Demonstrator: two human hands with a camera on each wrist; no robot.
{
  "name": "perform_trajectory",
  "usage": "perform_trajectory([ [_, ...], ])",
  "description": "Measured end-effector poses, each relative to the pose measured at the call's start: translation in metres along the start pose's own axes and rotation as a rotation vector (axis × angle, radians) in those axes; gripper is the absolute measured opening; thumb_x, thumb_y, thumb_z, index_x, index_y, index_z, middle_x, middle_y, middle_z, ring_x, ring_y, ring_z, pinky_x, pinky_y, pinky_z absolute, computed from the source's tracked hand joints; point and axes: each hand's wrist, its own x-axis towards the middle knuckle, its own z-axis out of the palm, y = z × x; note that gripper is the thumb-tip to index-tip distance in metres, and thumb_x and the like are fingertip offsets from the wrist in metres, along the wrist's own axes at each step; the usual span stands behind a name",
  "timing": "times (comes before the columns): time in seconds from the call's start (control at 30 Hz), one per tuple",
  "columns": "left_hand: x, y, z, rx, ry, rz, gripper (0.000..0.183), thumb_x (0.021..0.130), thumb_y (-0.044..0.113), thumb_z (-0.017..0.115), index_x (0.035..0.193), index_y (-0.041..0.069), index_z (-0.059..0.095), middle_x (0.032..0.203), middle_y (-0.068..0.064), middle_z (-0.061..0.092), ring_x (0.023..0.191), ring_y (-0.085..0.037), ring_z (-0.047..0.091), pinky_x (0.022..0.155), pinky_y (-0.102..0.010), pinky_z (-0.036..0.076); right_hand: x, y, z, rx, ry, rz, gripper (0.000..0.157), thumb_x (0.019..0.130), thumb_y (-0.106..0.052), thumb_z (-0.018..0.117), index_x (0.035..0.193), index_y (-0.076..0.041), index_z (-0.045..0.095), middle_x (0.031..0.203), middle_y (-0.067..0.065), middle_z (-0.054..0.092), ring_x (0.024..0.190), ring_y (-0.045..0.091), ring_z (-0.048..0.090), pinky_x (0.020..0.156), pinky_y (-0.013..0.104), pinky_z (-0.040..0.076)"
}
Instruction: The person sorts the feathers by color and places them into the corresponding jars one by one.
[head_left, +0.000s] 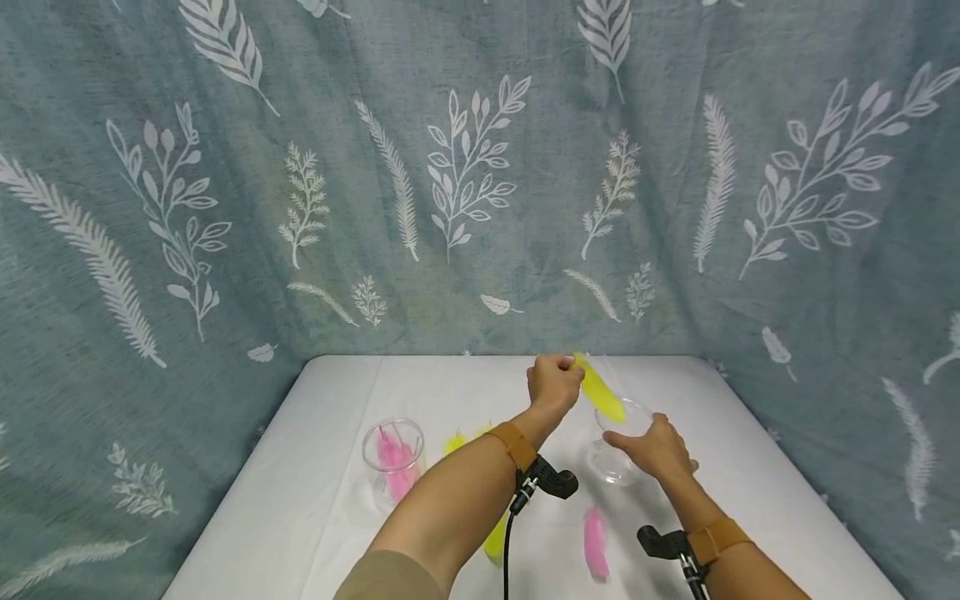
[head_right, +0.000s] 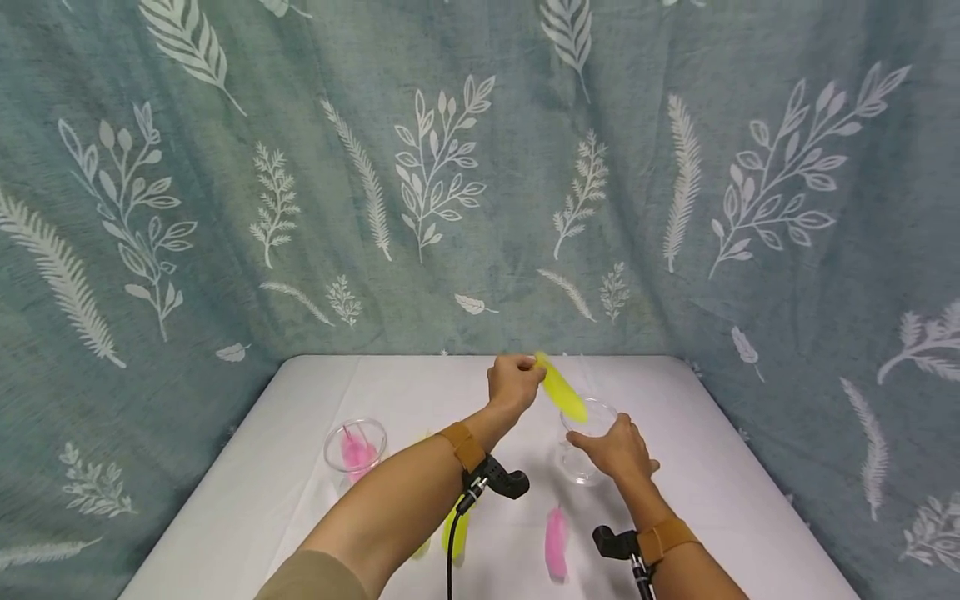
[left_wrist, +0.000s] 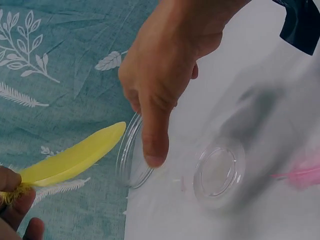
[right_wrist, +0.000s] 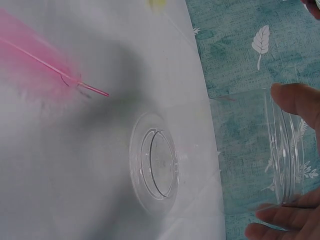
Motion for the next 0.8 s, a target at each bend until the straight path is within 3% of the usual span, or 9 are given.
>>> perform_trajectory([
  [0.2,-0.006,-0.002,0.016,0.049,-0.008,0.021,0.005,0.084,0.015,0.075,0.087,0.012,0.078,0.072,0.008,0.066,0.065,-0.009,0.059,0.06,-0.024,0.049,-0.001,0.0,0.001,0.007,0.021,-0.015,0.114,0.07,-0.065,0.073,0.139,0.013,0.027,0.128,0.035,0.042,0.111,0.052,0.044,0.084,0.066,0.029],
  [0.4,-0.016,-0.007,0.032,0.096,-0.03,0.024,0.008,0.086,0.019,0.075,0.091,0.014,0.078,0.076,0.008,0.068,0.064,-0.006,0.06,0.06,-0.023,0.049,-0.001,0.002,0.002,0.006,0.003,-0.015,0.116,0.07,-0.067,0.072,0.14,0.013,0.026,0.131,0.035,0.041,0.112,0.051,0.044,0.084,0.067,0.029],
  [0.8,-0.028,-0.02,0.049,0.212,-0.131,-0.047,0.005,0.083,0.02,0.075,0.087,0.018,0.079,0.077,0.009,0.068,0.066,-0.008,0.06,0.062,-0.026,0.048,0.001,0.003,0.001,0.003,0.005,-0.026,0.115,0.072,-0.063,0.073,0.142,0.015,0.024,0.133,0.036,0.039,0.112,0.052,0.044,0.084,0.068,0.029],
])
